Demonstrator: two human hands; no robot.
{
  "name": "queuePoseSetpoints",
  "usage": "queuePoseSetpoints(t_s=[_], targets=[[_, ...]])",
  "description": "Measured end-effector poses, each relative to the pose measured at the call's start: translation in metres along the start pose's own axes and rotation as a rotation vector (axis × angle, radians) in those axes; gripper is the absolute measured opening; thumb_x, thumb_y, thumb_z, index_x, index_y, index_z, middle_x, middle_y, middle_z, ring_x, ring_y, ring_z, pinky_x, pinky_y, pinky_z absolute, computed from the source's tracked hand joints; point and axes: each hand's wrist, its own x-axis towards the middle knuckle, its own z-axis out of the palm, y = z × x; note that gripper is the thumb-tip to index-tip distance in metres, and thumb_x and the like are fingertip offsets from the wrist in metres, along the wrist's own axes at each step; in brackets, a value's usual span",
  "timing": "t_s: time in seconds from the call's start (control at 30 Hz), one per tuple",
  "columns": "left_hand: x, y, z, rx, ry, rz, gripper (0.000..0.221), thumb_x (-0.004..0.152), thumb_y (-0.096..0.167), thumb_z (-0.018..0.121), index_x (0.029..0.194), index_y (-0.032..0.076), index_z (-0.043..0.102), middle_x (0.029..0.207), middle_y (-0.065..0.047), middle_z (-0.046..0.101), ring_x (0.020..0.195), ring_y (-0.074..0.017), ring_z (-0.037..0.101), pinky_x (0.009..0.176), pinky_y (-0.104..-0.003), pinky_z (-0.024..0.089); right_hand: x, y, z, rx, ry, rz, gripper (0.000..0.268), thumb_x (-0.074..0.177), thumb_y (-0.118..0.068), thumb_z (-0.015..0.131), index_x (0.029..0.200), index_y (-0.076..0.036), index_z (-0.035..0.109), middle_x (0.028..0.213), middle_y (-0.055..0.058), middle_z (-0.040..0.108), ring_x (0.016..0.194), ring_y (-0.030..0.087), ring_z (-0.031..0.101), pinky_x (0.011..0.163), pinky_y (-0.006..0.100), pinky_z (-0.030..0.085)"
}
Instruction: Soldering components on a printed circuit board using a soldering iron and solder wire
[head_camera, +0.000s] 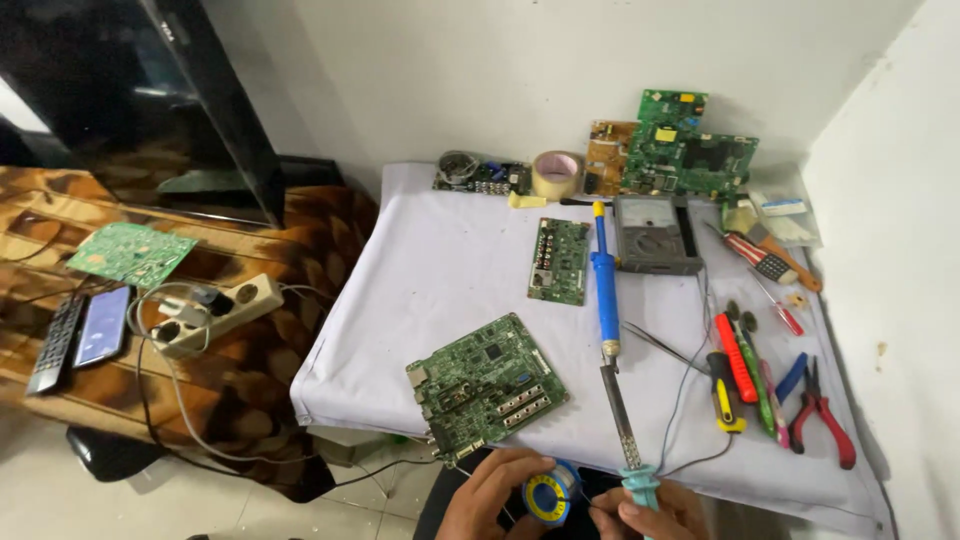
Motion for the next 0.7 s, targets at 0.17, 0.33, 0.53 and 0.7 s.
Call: queuePoseSetpoints(t_s=[0.17, 0.33, 0.53, 0.7], targets=[[0.001, -0.001, -0.004, -0.001, -0.013, 0.083, 0.030, 0.098, 0.018, 0.069, 0.127, 0.012, 0.066, 0.120, -0.014, 0.063, 0.111, -0.0273, 0.068, 0.092, -0.037, 0.055, -0.030, -0.015, 0.020, -0.070, 0.245, -0.274, 0.045, 0.072, 0.001, 0.082, 0.114, -0.005, 0.067, 0.119, 0.021, 0.078, 0.108, 0.025, 0.083, 0.088, 0.028, 0.072], [0.001, 0.011, -0.009, 0.063, -0.148, 0.131, 0.031, 0.100, 0.015, 0.068, 0.129, 0.008, 0.062, 0.125, -0.017, 0.065, 0.115, -0.0312, 0.068, 0.098, -0.038, 0.055, -0.003, -0.037, 0.043, -0.330, 0.443, -0.600, 0.041, 0.075, -0.004, 0.085, 0.107, -0.020, 0.065, 0.095, 0.009, 0.072, 0.078, 0.009, 0.073, 0.076, 0.018, 0.060], [0.001, 0.019, -0.019, -0.131, -0.345, 0.075, 0.040, 0.100, 0.011, 0.066, 0.137, 0.005, 0.054, 0.130, -0.021, 0.060, 0.120, -0.0344, 0.065, 0.103, -0.041, 0.053, -0.019, -0.020, 0.021, -0.101, 0.242, -0.448, 0.051, 0.083, -0.013, 0.084, 0.126, -0.015, 0.056, 0.126, 0.018, 0.059, 0.112, 0.031, 0.075, 0.095, 0.034, 0.066], [-0.015, 0.009, -0.011, -0.439, -0.350, -0.280, 0.049, 0.100, 0.021, 0.065, 0.144, 0.005, 0.050, 0.138, -0.010, 0.059, 0.125, -0.0206, 0.059, 0.108, -0.035, 0.047, -0.020, -0.025, 0.016, -0.064, 0.096, -0.444, 0.052, 0.081, -0.011, 0.086, 0.123, -0.018, 0.058, 0.125, 0.016, 0.058, 0.099, 0.033, 0.081, 0.093, 0.040, 0.068]])
